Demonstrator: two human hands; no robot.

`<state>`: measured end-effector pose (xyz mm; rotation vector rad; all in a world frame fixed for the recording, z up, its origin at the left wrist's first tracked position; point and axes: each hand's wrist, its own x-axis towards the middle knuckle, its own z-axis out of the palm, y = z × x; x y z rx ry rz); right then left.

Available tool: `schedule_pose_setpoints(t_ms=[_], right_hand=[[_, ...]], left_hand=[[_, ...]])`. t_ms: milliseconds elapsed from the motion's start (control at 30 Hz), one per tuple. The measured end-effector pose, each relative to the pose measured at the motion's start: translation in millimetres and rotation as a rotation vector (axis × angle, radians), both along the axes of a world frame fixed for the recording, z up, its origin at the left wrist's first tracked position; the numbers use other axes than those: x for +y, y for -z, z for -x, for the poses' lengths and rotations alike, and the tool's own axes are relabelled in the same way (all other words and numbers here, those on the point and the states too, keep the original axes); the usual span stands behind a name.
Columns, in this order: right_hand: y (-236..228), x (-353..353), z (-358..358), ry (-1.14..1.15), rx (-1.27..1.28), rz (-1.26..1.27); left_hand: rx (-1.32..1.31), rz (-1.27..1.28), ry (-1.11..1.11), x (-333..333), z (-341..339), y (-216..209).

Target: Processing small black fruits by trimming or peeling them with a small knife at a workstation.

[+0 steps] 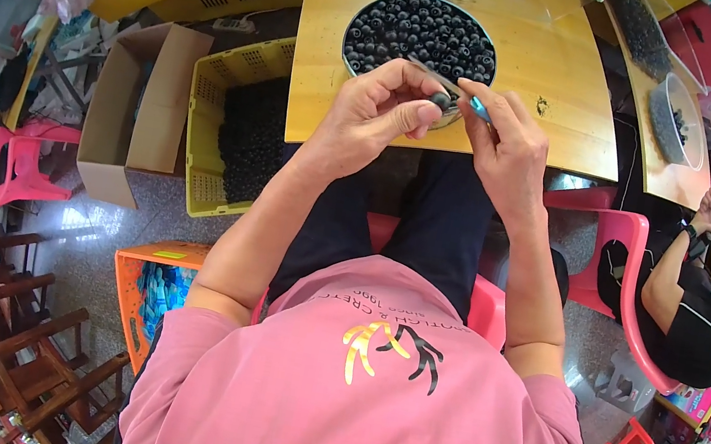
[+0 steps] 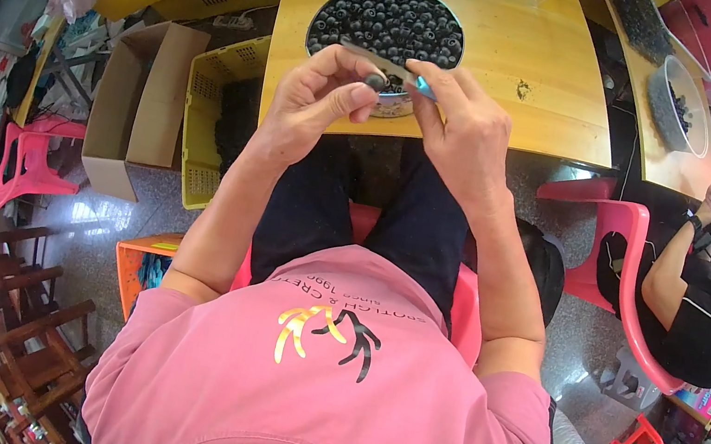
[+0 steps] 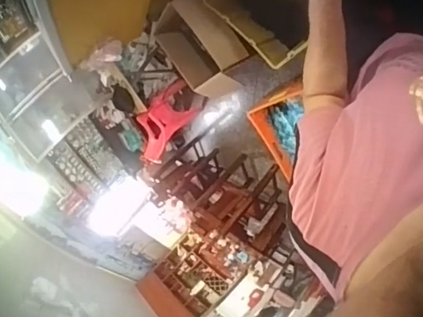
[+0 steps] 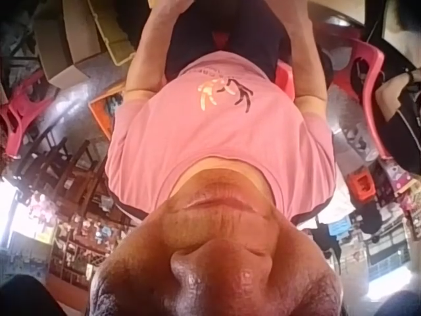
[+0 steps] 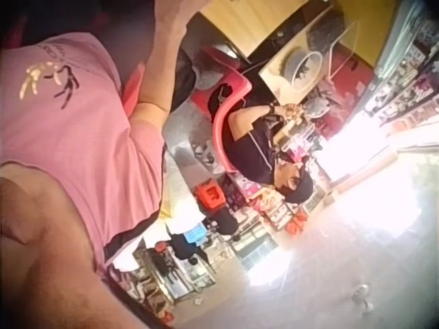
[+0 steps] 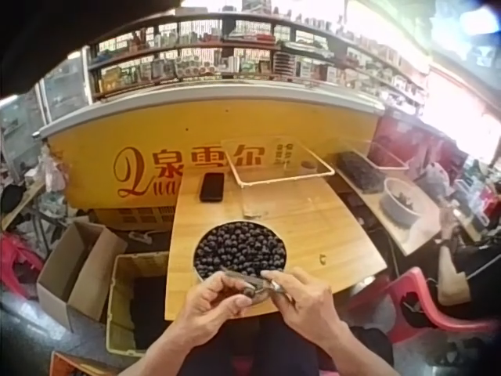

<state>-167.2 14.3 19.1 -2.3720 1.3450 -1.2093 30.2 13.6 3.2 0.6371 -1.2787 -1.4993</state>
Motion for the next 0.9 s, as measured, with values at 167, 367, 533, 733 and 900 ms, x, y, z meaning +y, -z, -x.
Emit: schedule_pose_setpoints(t_ms=[167,367,533,733,900], right_hand=[[1.5,0.8,-2.1,-0.034,-0.323,-0.146],[-3.1,2.6,-17.9,-0.152,-0.764,-0.677],[-2.8,3.5,-20.8,-0.259,-0.983,-0.852],[-3.0,1.7,-22.4,-0.275,-1.041,-0.939],[-2.5,5.3,-26.6,-0.199,-0.841,-0.627]], left_hand=[[0.057,-0.052,-0.05,-3.4,5.0,3.9],[0.016,0.086,-0.139,-1.0,13.3,0.8],[-0.012,0.209,-0.151,-0.1,9.2,3.3],[0.015,0.137,-0.121,1.5,8.1,3.4],[0.047,0.097,-0.096,0.5,7.5,9.2]])
